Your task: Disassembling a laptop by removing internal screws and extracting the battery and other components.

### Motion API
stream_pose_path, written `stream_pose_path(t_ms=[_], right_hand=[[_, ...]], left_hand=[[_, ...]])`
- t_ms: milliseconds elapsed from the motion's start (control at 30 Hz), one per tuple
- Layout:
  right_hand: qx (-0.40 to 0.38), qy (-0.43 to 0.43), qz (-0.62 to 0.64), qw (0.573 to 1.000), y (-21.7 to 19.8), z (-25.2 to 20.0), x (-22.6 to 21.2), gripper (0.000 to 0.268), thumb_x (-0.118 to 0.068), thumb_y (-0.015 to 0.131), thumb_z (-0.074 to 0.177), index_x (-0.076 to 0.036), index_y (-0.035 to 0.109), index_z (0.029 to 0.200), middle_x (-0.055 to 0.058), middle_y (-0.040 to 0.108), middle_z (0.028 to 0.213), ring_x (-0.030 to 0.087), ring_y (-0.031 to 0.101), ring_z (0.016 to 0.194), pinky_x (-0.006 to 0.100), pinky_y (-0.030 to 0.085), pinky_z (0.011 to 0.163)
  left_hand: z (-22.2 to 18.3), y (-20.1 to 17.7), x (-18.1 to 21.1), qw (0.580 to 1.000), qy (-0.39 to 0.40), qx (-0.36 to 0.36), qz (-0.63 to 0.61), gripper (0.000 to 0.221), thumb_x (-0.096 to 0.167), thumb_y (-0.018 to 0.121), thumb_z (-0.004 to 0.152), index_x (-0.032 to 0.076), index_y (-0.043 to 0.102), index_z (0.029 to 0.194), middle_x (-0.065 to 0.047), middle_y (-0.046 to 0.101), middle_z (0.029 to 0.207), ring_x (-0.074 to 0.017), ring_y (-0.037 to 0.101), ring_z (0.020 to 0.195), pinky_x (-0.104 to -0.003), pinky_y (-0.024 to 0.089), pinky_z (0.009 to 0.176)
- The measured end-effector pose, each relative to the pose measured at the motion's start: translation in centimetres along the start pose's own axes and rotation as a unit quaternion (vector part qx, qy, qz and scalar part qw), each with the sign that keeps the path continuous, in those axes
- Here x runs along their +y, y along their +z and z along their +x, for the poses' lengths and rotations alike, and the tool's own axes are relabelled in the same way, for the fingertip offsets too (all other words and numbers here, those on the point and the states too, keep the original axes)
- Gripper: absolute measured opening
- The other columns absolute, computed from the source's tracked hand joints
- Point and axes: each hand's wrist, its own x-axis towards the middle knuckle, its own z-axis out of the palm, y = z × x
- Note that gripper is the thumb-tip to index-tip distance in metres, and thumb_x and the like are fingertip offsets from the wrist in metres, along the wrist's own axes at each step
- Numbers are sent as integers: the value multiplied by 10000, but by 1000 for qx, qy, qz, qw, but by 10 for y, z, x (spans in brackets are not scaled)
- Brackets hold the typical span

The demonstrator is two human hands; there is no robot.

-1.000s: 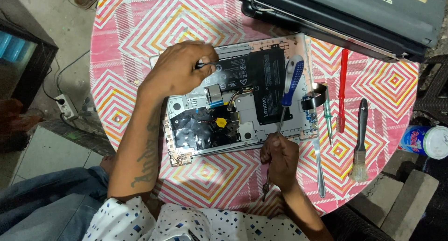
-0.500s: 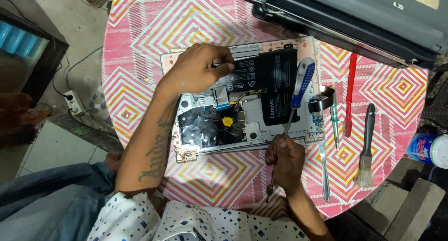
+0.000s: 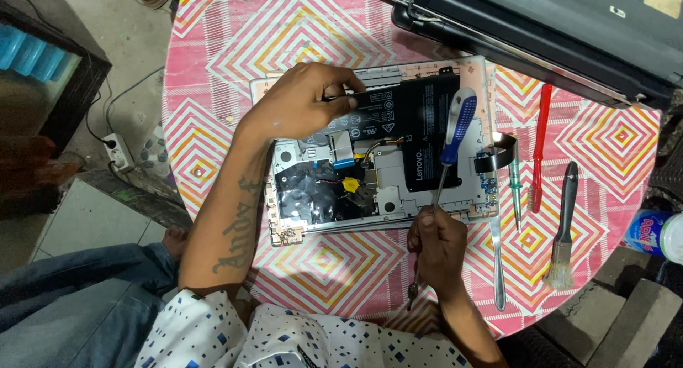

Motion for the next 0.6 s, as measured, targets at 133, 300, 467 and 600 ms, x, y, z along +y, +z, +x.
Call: stream_pose_path(t_ms=[133,300,467,600], right_hand=[[3,33,-23,999,4,2,-13,444,-183,427,1054,-73,538,638,53,489,461,127,499,405,256,412,441],[5,119,-10,993,9,19,-65,358,-168,421,1056,-13,599,787,20,408,444,105,439,354,225,384,388],[-119,17,-331,936,21,63,-100,287,-333,694,909,-140,710,1121,-19,509,543,73,430,502,274,333,538],[-154,-69,-465,869,35,100,-49,414,-332,686,921,-232,609,1315,55,722,762,370,678,644,474,496,608]], left_hand=[[0,1,-7,1000,24,-6,-5,199,87,619,892,49,726,1055,-129,617,660,-368,602,672,-463,473,707],[7,10,-38,999,13,0,39,269,194,658,880,89,735,1116,-242,718,872,-524,659,933,-580,493,833],[12,10,-53,983,163,21,84,226,115,688,899,77,757,1111,-63,744,822,-173,627,634,-372,425,548],[9,14,-49,995,12,14,98,127,182,712,905,144,781,1005,-41,760,959,-219,699,869,-365,521,692]])
